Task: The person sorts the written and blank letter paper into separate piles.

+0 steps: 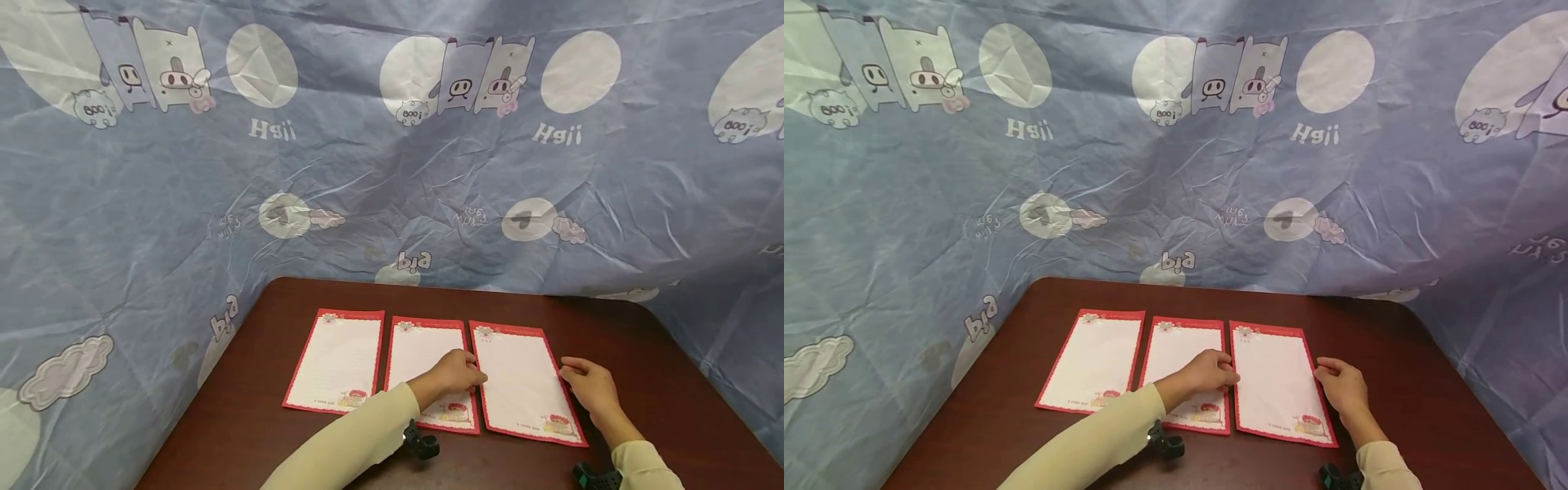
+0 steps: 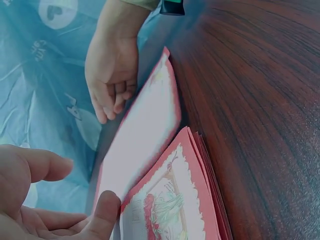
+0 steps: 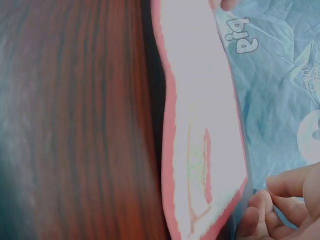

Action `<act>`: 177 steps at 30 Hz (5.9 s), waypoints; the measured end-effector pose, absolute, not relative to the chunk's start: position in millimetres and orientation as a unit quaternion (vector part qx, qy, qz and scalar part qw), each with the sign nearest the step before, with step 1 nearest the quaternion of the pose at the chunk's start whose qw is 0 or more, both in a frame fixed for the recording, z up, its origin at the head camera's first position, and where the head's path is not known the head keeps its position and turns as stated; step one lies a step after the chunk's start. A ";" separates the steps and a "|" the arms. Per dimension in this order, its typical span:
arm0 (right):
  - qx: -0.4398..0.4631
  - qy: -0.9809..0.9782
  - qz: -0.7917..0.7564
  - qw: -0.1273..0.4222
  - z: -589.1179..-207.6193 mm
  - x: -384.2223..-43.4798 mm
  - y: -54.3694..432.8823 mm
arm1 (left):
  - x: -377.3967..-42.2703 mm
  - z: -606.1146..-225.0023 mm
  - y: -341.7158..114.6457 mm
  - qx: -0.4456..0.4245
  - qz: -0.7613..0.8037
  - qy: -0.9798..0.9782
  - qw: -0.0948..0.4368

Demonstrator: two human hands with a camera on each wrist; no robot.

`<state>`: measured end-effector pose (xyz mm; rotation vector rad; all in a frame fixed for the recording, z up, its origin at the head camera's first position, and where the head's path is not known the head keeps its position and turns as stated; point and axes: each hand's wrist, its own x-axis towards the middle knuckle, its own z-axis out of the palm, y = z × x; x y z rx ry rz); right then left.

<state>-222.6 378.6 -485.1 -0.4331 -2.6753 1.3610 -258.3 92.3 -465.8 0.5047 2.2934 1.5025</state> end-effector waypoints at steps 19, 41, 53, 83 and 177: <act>-0.070 -0.882 0.464 0.042 -478.0 -248.0 312.1 | -277.1 -461.0 37.2 0.151 0.590 0.775 0.166; -0.010 -0.899 0.436 0.024 -491.9 -257.5 251.5 | -269.1 -474.1 -49.4 0.109 0.518 0.841 0.111; 0.032 -0.922 0.381 0.058 -484.2 -254.7 237.3 | -266.9 -477.1 -51.8 0.088 0.535 0.836 0.086; -0.050 -0.792 0.608 0.003 -466.2 -253.0 219.6 | -267.3 -491.5 -69.0 0.048 0.649 0.759 0.017; -0.031 -0.883 0.468 -0.002 -470.0 -268.6 203.6 | -263.4 -480.6 -90.6 0.147 0.561 0.811 0.079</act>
